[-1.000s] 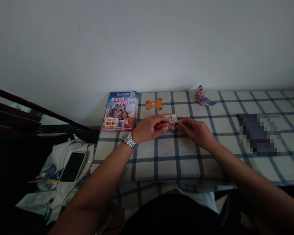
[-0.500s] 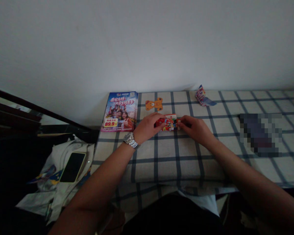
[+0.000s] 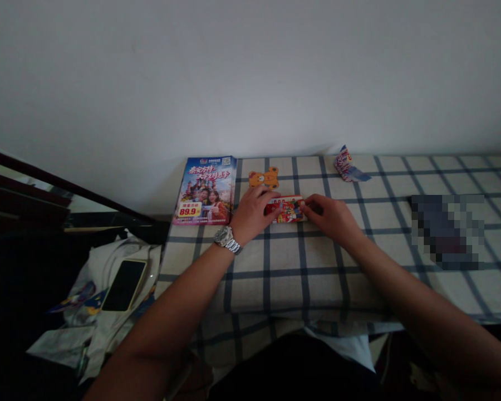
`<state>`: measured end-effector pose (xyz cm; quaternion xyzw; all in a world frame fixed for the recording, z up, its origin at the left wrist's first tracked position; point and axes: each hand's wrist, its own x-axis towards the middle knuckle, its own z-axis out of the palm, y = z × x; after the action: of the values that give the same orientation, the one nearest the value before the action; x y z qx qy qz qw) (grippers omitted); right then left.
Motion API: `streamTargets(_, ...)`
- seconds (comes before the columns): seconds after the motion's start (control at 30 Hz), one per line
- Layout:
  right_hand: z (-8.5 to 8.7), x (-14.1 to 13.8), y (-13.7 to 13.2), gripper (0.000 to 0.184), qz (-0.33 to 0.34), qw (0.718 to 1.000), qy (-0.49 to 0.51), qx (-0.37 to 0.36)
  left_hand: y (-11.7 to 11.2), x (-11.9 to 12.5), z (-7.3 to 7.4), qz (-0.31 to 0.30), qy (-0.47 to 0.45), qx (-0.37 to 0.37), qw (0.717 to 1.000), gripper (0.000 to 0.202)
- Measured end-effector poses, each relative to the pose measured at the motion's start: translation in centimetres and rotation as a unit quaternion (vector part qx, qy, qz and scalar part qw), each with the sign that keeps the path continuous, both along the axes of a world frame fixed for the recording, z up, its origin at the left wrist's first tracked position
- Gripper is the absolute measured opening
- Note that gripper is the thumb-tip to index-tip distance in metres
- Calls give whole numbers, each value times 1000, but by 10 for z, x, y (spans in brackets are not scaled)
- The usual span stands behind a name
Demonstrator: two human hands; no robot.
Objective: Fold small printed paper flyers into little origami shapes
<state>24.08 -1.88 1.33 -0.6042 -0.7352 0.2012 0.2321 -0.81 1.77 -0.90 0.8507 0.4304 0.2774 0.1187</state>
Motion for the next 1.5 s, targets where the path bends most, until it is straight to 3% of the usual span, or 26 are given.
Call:
streamTargets(0.17, -2, 0, 5, 20, 8, 999, -20, 26, 1, 2, 1, -1, 1, -12, 1000, 35)
streamTargets(0.3, -5, 1, 9, 33, 30, 996, -50, 74, 2, 3, 1, 1, 1, -14, 1000, 36)
streamTargets(0.43, -8, 2, 11, 42, 47, 993, -80, 72, 3, 3, -2, 3, 1, -18, 1000, 37)
streamTargets(0.7, -10, 2, 10, 36, 57, 995, -54, 66, 2, 0, -1, -3, -1, -26, 1000, 34)
streamTargets(0.93, -9, 0, 10, 23, 79, 992, 9, 98, -1, -1, 9, -27, -18, -34, 999, 24)
streamTargets(1.23, -6, 2, 6, 27, 43, 992, 117, 30, -7, 0, 16, -36, -114, -90, 989, 17)
streamTargets(1.5, -5, -3, 6, 34, 15, 943, 329, -49, -7, 0, 20, -30, -211, -135, 968, 15)
